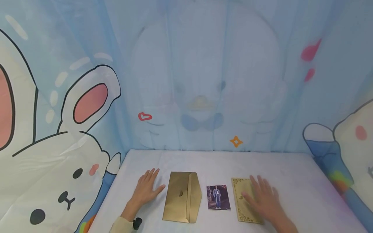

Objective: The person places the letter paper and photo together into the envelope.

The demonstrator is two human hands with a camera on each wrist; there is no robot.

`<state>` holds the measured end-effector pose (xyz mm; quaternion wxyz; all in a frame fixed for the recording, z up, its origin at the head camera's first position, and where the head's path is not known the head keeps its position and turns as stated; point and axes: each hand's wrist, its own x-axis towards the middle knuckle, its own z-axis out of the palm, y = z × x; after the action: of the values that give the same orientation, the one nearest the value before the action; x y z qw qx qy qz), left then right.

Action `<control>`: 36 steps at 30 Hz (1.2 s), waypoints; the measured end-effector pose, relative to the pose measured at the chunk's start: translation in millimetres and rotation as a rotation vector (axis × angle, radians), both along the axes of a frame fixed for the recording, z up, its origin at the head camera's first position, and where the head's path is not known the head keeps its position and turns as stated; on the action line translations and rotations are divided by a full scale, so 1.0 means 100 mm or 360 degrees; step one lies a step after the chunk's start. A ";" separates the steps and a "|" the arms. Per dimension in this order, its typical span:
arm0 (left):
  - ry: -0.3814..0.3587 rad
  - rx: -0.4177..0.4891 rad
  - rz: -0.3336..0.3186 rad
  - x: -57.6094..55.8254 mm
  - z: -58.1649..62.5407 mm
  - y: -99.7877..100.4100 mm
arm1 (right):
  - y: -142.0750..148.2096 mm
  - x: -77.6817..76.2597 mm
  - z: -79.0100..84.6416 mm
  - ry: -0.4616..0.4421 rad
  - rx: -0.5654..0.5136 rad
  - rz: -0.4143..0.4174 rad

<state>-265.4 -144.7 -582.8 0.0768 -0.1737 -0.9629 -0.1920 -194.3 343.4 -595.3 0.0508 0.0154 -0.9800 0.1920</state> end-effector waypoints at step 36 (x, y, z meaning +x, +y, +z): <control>-0.0074 -0.0134 -0.0251 0.10 -0.17 0.56 | -1.01 -0.10 -0.10 0.0194 0.0049 0.0278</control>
<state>-255.4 -88.4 -599.3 0.0316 -0.2474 -0.9550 -0.1606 -204.5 242.3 -605.2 0.0933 0.1132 -0.9728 0.1792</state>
